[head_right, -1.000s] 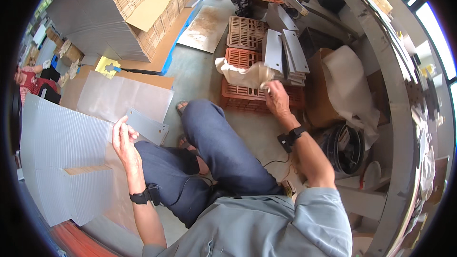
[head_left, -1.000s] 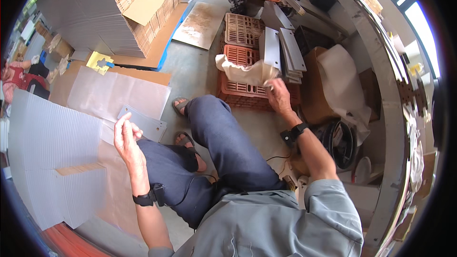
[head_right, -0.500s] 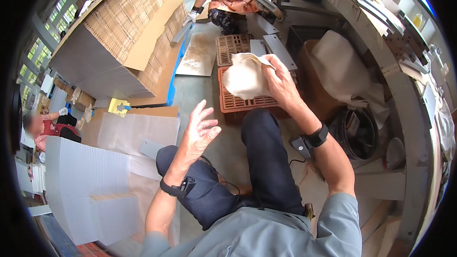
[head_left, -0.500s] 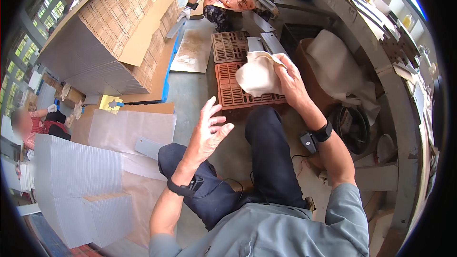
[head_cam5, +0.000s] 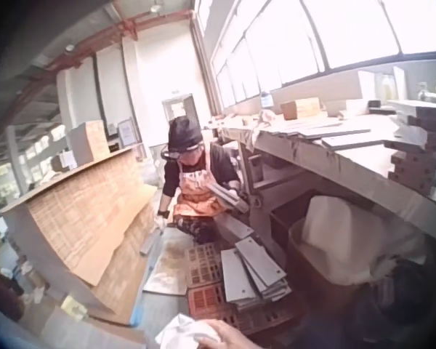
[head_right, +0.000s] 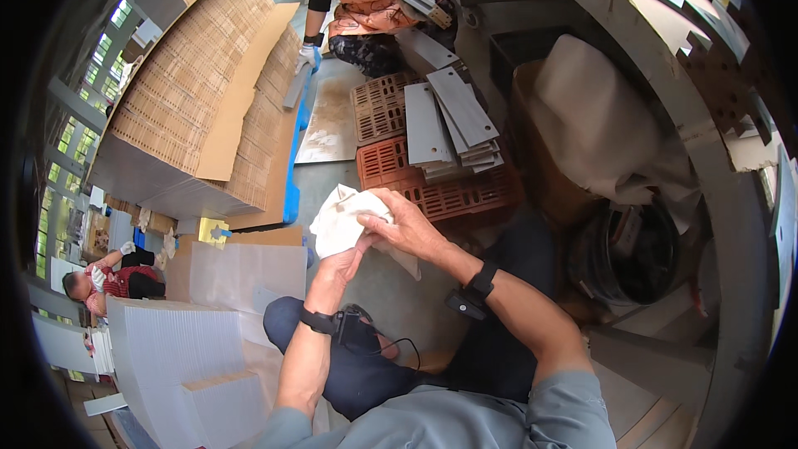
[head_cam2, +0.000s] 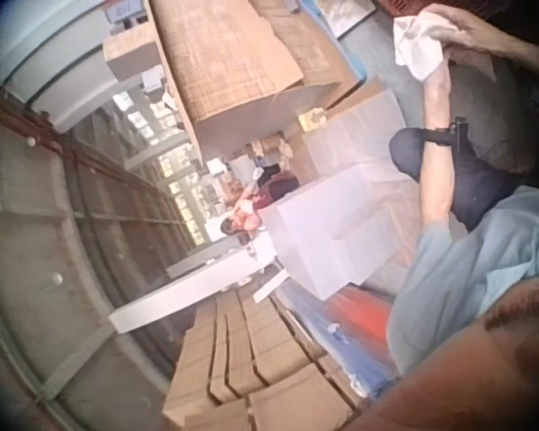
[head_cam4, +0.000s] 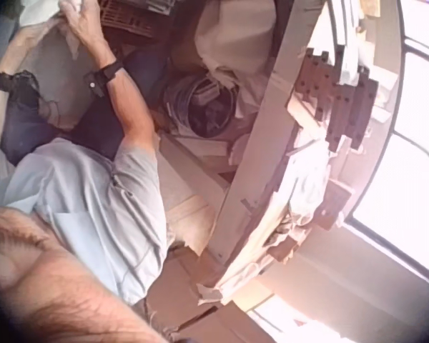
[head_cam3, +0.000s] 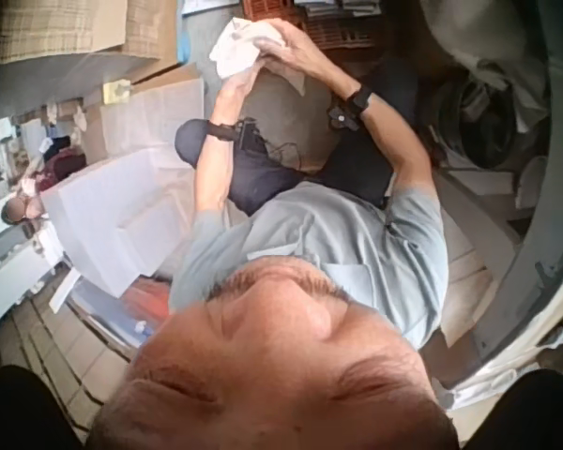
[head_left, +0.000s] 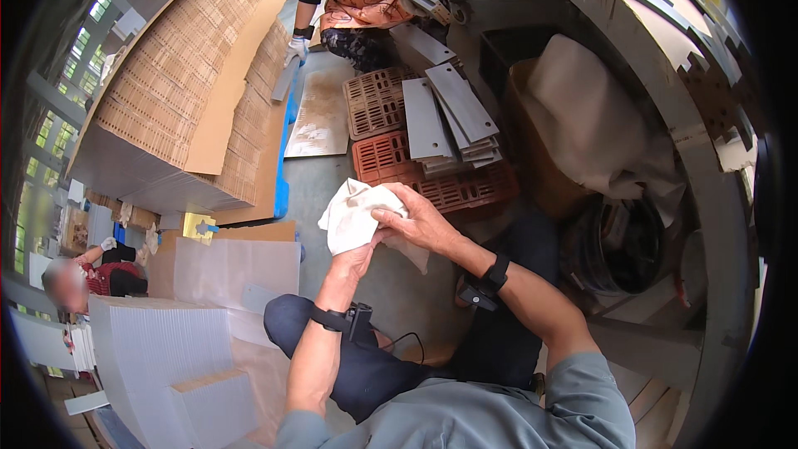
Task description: Wipe down furniture panels with a cloth and stack them in an organized manner.
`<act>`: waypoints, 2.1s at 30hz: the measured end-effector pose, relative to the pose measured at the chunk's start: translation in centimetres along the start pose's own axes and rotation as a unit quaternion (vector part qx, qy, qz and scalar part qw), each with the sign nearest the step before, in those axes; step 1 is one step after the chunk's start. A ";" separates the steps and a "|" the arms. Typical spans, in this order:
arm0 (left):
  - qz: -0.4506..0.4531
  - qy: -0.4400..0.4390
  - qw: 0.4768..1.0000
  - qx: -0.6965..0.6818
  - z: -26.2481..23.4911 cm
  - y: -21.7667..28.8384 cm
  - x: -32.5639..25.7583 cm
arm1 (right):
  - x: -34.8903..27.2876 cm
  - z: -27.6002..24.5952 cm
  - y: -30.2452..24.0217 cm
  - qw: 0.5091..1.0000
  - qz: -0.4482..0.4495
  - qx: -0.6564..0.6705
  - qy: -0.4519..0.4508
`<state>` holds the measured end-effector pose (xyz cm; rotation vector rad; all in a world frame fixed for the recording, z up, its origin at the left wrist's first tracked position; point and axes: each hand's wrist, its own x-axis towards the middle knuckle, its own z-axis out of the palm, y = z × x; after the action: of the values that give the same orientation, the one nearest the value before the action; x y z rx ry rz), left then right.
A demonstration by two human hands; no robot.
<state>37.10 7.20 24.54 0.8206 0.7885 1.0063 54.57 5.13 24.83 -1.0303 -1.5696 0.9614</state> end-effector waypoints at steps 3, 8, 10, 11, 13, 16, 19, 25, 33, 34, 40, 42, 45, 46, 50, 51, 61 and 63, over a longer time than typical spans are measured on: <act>-0.101 -0.116 0.976 0.155 -1.6 1.9 2.9 | 0.2 -3.3 -0.7 0.987 0.099 0.045 0.116; -0.048 0.042 0.952 0.299 -0.2 -4.0 14.1 | 0.4 -11.7 -0.4 0.917 0.074 0.077 0.383; -0.092 0.050 0.932 0.346 1.7 -5.0 17.7 | -0.1 -14.7 -0.4 0.868 0.079 0.115 0.476; -0.115 0.049 0.924 0.360 1.9 -5.5 19.5 | -0.2 -15.7 -0.7 0.852 0.073 0.139 0.499; -0.114 0.065 0.920 0.369 2.7 -7.2 21.4 | -0.7 -17.5 -1.8 0.834 0.070 0.142 0.528; -0.131 0.055 0.903 0.406 2.6 -8.8 23.3 | -1.4 -19.1 -1.4 0.815 0.068 0.144 0.558; -0.095 0.085 0.888 0.442 1.7 -9.8 24.0 | -1.3 -19.3 -1.3 0.817 0.068 0.151 0.552; -0.096 0.063 0.971 0.209 0.9 -7.3 21.5 | -0.6 -19.1 -1.1 0.837 0.073 0.144 0.523; 0.013 0.040 0.996 0.081 3.2 -3.0 7.7 | 1.0 -7.0 -0.7 0.961 -0.074 -0.227 0.140; -0.004 0.049 0.998 0.050 2.2 -3.3 5.8 | 1.3 -5.1 -0.5 0.939 -0.107 -0.316 0.087; 0.077 0.009 0.984 0.159 0.8 -1.7 -4.4 | 4.6 -4.9 0.2 0.897 -0.143 -0.394 0.142; 0.032 -0.008 0.975 0.221 0.1 -0.6 -7.8 | 6.5 -6.2 0.8 0.934 -0.107 -0.290 0.181; 0.019 0.033 0.982 0.186 -1.8 0.3 -12.4 | 8.2 -7.0 2.0 0.947 0.085 -0.243 0.193; 0.010 0.052 0.985 0.163 -2.3 0.3 -13.4 | 8.2 -7.6 3.4 0.944 0.100 -0.239 0.202; 0.104 0.072 0.972 0.197 -3.6 1.8 -16.4 | 7.2 -7.3 3.3 0.955 0.119 -0.173 0.209; 0.110 0.080 0.971 0.197 -3.8 2.0 -16.8 | 7.1 -7.2 2.9 0.962 0.111 -0.142 0.204; 0.159 0.128 0.967 0.155 -4.3 2.4 -15.9 | 6.7 -2.3 -3.1 0.915 0.141 0.369 0.084; 0.153 0.128 0.971 0.128 -4.1 2.6 -15.7 | 6.4 -0.3 -5.1 0.892 0.152 0.421 0.062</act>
<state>27.37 -5.64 27.68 1.0705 1.0491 1.3211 53.09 9.51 31.58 -0.6821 -0.7306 1.5653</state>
